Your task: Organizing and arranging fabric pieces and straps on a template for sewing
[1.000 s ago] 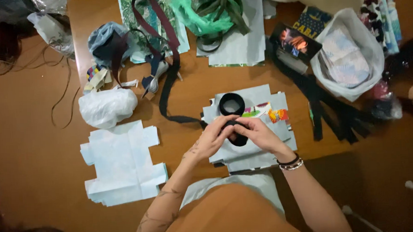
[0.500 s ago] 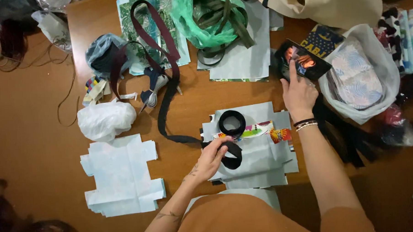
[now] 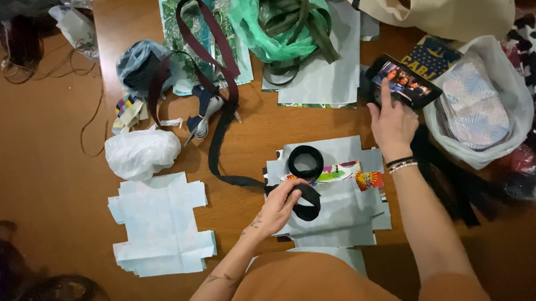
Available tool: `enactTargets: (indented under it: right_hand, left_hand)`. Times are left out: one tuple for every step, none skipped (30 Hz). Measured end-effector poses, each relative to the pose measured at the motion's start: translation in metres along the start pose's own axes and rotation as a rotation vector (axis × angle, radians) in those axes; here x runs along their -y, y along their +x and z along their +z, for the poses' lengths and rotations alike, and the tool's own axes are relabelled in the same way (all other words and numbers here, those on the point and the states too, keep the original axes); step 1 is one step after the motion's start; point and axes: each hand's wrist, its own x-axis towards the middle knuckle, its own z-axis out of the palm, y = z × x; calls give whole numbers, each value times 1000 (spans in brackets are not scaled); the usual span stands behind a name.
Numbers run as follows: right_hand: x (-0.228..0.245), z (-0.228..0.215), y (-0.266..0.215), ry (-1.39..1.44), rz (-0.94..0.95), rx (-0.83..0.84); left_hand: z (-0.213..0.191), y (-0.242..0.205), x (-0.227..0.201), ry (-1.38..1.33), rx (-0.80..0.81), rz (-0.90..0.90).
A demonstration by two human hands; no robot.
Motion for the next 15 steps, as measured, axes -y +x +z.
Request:
enactTargets:
  right_hand:
    - [9, -12, -6, -1, 3, 0]
    - [18, -24, -12, 144, 5, 33]
    - [25, -37, -16, 289, 7, 63]
    - [31, -32, -29, 287, 9, 62]
    - [36, -26, -41, 552, 98, 252]
    - [42, -21, -54, 816, 186, 442]
    - [56, -46, -64, 814, 188, 441]
    - [69, -70, -75, 1143, 158, 697]
    - [83, -95, -86, 1472, 115, 954]
    - [87, -95, -95, 1470, 116, 952]
    - [91, -94, -105, 1577, 86, 1021]
    - [94, -94, -114, 1683, 54, 1091]
    - [96, -84, -127, 1681, 55, 1089]
    - [98, -74, -140, 1731, 103, 1166]
    - [99, -63, -153, 1780, 150, 1244]
  left_hand:
    - [0, 0, 3, 0, 3, 0]
    - [1, 1, 6, 8, 10, 9]
    - [2, 2, 8, 15, 17, 18]
    - [1, 0, 5, 15, 18, 20]
    - [-1, -1, 4, 19, 21, 28]
    - [-3, -3, 2, 23, 23, 37]
    - [-4, -2, 2, 22, 25, 38]
    - [-5, -2, 3, 30, 35, 63]
    - [-6, -3, 3, 38, 45, 87]
    - [-8, -5, 1, 37, 46, 89]
    - [-11, -6, 0, 45, 84, 131]
    - [-13, -7, -2, 54, 123, 172]
    - [-15, -8, -13, 53, 125, 173]
    - [-17, -10, -23, 63, 153, 222]
    - [-19, -10, -33, 75, 180, 273]
